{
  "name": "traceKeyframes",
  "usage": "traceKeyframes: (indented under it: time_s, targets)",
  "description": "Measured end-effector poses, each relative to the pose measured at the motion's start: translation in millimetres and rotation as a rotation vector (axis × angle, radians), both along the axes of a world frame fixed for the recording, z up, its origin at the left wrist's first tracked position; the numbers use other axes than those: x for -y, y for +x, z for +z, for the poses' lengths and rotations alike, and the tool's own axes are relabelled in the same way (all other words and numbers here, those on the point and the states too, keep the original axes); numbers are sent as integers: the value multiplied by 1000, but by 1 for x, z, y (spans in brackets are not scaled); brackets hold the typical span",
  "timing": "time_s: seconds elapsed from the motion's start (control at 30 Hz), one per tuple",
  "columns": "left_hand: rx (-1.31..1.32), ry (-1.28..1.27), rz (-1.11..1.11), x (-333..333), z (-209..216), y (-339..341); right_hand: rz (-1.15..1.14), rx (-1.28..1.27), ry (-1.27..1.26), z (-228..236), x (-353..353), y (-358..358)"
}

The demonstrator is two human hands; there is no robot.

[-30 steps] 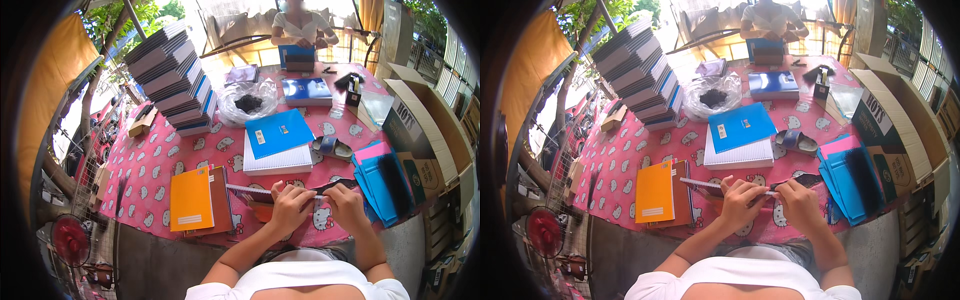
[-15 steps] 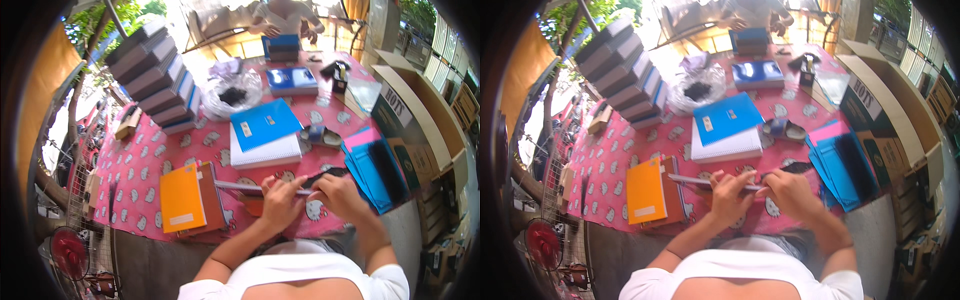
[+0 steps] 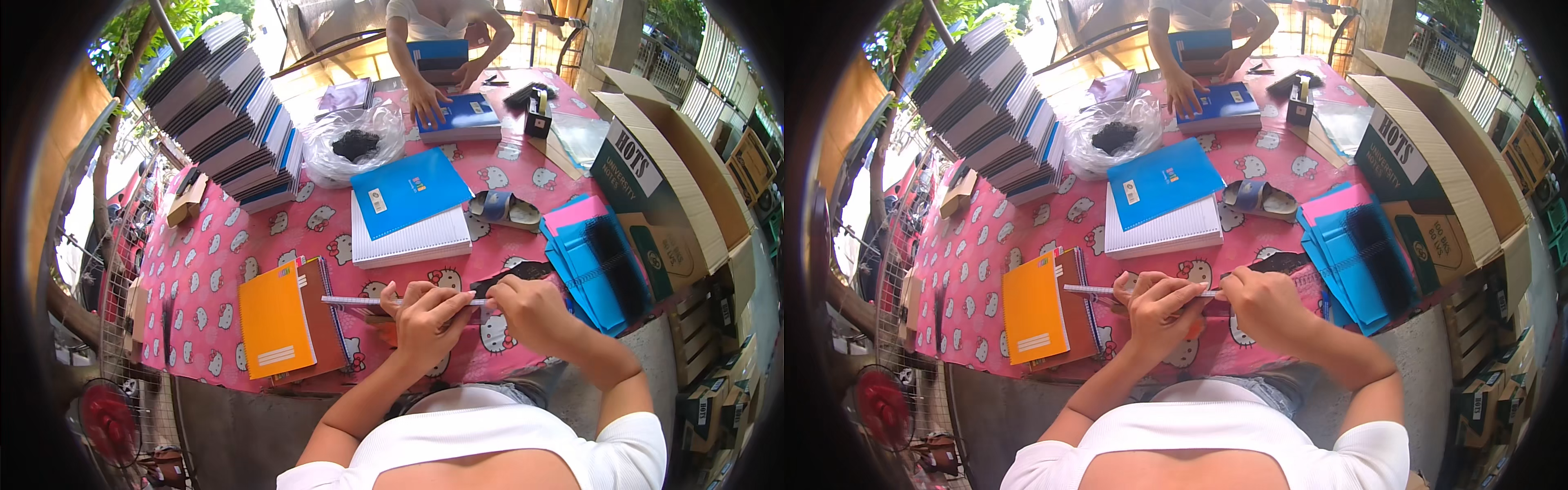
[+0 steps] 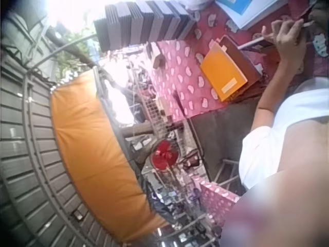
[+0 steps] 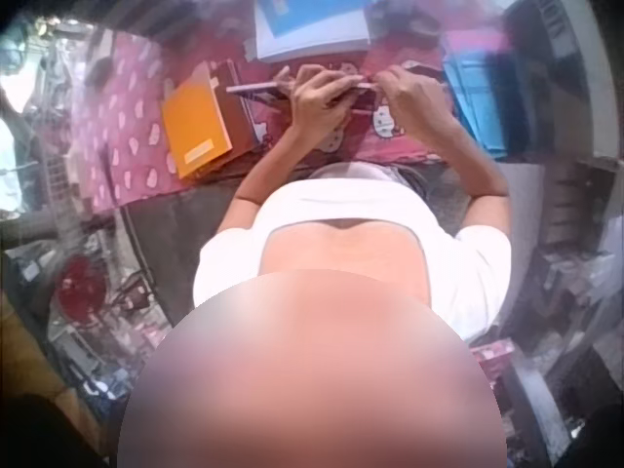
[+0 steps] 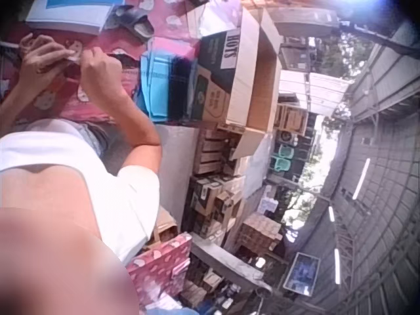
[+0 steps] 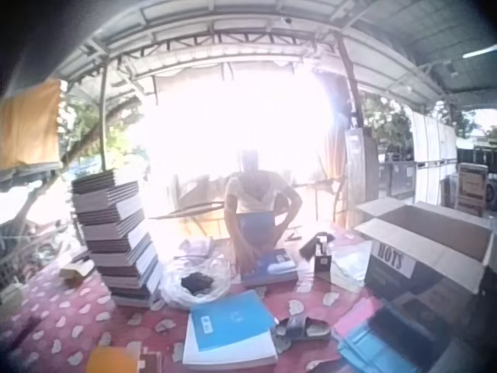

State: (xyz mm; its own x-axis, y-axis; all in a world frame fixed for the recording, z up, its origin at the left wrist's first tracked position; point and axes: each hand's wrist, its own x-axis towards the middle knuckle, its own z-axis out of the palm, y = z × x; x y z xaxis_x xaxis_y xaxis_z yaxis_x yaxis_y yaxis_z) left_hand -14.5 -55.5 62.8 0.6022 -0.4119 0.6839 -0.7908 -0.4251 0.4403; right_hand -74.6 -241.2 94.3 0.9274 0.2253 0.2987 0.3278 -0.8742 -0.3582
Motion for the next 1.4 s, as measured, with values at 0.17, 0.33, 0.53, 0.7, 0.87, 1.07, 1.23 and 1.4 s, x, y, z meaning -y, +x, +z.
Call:
traceKeyframes:
  time_s: [0.17,0.33,0.53,0.7,0.87,1.07,1.23,1.4]
  targets:
    - [-25,92,11,-11,-2,0,-222,-356,83,-3,69,102]
    - [-57,-43,28,-3,7,1,-505,-172,-291,-144,160,158]
    - [-35,20,-28,-11,2,4,-830,87,137,-133,157,137]
    - [-70,-18,3,-11,-2,6,407,-338,1147,-87,100,60]
    - [-79,3,-19,-9,0,4,232,-41,452,-89,100,56]
    - [-71,-38,-12,-13,-5,2,171,-293,656,-54,75,60]
    - [-108,-58,19,-9,1,2,203,-401,817,-74,89,62]
    - [-212,-91,-2,-11,-12,0,179,-299,489,-64,67,62]
